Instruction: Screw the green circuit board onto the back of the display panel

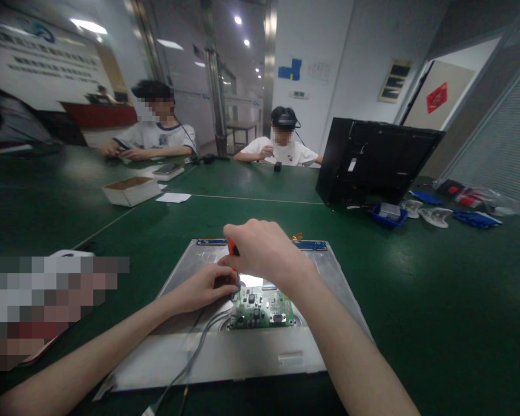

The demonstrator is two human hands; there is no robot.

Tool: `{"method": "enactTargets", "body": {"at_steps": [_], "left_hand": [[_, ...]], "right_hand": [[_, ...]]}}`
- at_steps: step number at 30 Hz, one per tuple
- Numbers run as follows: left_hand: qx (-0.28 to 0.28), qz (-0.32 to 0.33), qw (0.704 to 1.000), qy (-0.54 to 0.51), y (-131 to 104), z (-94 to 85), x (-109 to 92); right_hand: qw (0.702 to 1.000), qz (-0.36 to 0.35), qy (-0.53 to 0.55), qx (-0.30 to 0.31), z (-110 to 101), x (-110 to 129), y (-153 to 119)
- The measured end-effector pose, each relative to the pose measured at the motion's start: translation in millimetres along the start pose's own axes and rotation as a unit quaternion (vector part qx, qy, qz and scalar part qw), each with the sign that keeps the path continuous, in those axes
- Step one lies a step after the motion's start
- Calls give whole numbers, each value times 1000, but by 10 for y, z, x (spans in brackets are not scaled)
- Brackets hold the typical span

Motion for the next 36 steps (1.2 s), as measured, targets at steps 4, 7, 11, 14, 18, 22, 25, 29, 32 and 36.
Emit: {"method": "enactTargets", "body": {"at_steps": [4, 7, 11, 14, 18, 22, 25, 29, 32, 36], "left_hand": [[0, -4, 1000, 1, -10, 1, -10], [0, -4, 1000, 1, -13, 3, -6], [-10, 6, 1000, 6, -9, 8, 10], [-15, 24, 1000, 7, -9, 13, 12], [-13, 30, 999, 12, -10, 21, 28], [-15, 26, 999, 18, -10, 20, 42], [-17, 27, 999, 21, -9, 18, 42], [-12, 24, 999, 22, -7, 23, 49], [-9, 25, 999, 21, -4, 27, 50], [-10, 32, 999, 14, -5, 25, 34]], "right_hand": [[1000, -2, 10, 9, -6, 18, -11], [1000, -16, 15, 12, -13, 18, -15], [999, -37, 17, 21, -6, 8, -22], [999, -38, 24, 20, -12, 2, -30], [998, -30, 34, 33, -21, 4, -33], [999, -16, 31, 37, -22, -9, -34], [999, -23, 30, 31, -21, -11, -39], [999, -23, 27, 32, -18, -7, -43], [1000, -1, 7, 25, -27, -14, -33], [1000, 5, -4, 14, -38, -14, -25]]}}
Point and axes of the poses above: each hand's wrist, its own y-axis towards the middle knuckle, its own z-axis out of the palm, x = y × z, the point moved 4 cm from there along y, towards the middle knuckle, and after that the axes turned 5 degrees about -z, right-handed, at the moved point
